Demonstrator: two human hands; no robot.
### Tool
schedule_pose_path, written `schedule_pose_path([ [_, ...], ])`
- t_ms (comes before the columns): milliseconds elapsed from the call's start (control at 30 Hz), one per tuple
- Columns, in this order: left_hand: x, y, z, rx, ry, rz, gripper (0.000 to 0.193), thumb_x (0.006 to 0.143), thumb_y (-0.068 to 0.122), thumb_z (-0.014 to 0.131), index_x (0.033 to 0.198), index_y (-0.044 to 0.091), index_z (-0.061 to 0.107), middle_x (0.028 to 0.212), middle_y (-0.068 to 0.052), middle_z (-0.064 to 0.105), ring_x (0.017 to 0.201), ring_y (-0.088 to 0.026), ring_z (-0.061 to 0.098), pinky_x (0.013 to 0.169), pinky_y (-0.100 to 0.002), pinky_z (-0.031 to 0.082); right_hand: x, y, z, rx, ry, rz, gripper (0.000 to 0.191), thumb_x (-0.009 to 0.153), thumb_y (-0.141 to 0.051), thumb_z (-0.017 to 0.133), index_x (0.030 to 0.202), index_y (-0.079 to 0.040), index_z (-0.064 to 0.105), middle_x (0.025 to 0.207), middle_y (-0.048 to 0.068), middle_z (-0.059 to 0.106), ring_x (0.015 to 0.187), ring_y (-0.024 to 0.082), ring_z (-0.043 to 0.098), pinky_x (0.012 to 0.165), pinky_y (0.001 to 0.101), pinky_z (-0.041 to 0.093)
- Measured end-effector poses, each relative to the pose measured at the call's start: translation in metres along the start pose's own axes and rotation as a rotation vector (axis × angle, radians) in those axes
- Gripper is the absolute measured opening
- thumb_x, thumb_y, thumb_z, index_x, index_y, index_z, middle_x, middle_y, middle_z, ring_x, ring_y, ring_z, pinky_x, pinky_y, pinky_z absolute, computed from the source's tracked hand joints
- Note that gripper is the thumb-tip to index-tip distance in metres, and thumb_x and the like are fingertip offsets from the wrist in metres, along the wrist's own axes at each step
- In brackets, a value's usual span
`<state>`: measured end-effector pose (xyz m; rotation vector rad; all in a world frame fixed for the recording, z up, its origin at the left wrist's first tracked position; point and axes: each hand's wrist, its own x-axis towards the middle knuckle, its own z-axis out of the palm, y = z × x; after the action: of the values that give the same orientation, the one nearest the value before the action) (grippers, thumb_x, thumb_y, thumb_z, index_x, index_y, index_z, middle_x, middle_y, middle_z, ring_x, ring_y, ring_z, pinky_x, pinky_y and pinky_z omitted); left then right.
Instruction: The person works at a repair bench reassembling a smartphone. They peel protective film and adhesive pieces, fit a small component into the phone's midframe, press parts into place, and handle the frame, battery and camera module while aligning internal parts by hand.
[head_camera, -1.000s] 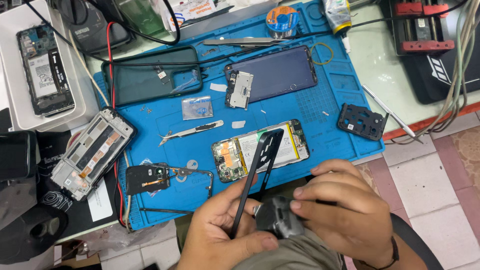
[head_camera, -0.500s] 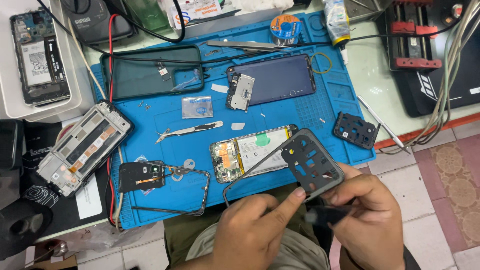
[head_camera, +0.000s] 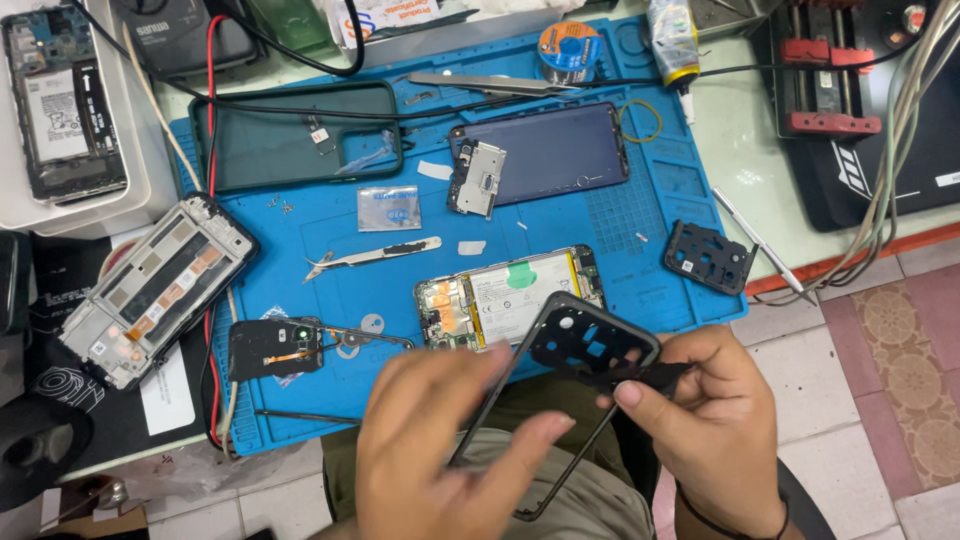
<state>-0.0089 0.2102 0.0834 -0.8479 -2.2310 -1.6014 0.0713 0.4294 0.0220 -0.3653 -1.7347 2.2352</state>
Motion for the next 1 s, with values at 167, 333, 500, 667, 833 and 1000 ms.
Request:
schedule_pose_path([
  [167, 0.003, -0.021, 0.007, -0.879, -0.308, -0.928, 0.049, 0.092, 0.008, 0.074, 0.137, -0.005, 0.060, 0.106, -0.010, 0.073, 0.085, -0.015, 0.063, 0.069, -0.026, 0.053, 0.003, 0.001, 0.001, 0.027, -0.176, 0.150, 0.028, 0.086, 0.014, 0.070, 0.107, 0.004, 0.056, 0.102, 0.018, 0.070, 0.094, 0.022, 0.073, 0.084, 0.0360, 0.061],
  [333, -0.012, -0.025, 0.004, -0.844, -0.074, -0.767, 0.050, 0.097, 0.005, 0.066, 0.143, 0.001, 0.046, 0.118, -0.013, 0.068, 0.101, -0.014, 0.063, 0.086, -0.025, 0.051, 0.006, -0.006, -0.012, 0.024, -0.201, 0.132, 0.020, 0.093, 0.005, 0.065, 0.112, 0.004, 0.059, 0.116, 0.016, 0.069, 0.099, 0.016, 0.064, 0.087, 0.0299, 0.051],
  [500, -0.013, -0.025, -0.008, -0.645, -0.038, -0.665, 0.035, 0.096, 0.001, 0.067, 0.130, -0.002, 0.061, 0.126, -0.011, 0.062, 0.107, -0.009, 0.059, 0.088, -0.023, 0.049, 0.015, -0.025, -0.016, -0.267, -0.328, 0.172, 0.016, 0.089, 0.001, 0.070, 0.104, 0.002, 0.067, 0.098, 0.011, 0.070, 0.086, 0.016, 0.067, 0.076, 0.0312, 0.054],
  [667, -0.013, -0.016, -0.014, -0.405, -0.236, -0.575, 0.038, 0.084, 0.009, 0.088, 0.120, 0.005, 0.077, 0.132, -0.010, 0.057, 0.088, -0.008, 0.050, 0.074, -0.021, 0.046, 0.033, -0.049, 0.007, -0.759, -0.648, -0.217, 0.018, 0.088, -0.012, 0.080, 0.100, -0.006, 0.069, 0.087, 0.003, 0.071, 0.078, 0.013, 0.070, 0.066, 0.0260, 0.052],
  [833, -0.017, -0.010, -0.006, -0.314, -0.242, -0.465, 0.032, 0.076, 0.012, 0.091, 0.104, 0.007, 0.077, 0.130, -0.010, 0.057, 0.093, -0.007, 0.061, 0.070, -0.020, 0.051, 0.041, -0.073, 0.032, -0.801, -0.773, -0.323, 0.024, 0.088, -0.015, 0.078, 0.109, -0.007, 0.068, 0.087, 0.004, 0.070, 0.074, 0.018, 0.070, 0.063, 0.0286, 0.054],
  [1000, -0.027, -0.016, 0.002, -0.523, -0.116, -0.609, 0.015, 0.086, 0.001, 0.082, 0.101, 0.001, 0.077, 0.126, -0.011, 0.062, 0.094, -0.011, 0.066, 0.071, -0.024, 0.055, 0.038, -0.074, 0.038, -0.753, -0.619, -0.153, 0.052, 0.082, -0.015, 0.086, 0.129, -0.005, 0.067, 0.085, 0.000, 0.073, 0.075, 0.011, 0.069, 0.066, 0.0254, 0.057],
])
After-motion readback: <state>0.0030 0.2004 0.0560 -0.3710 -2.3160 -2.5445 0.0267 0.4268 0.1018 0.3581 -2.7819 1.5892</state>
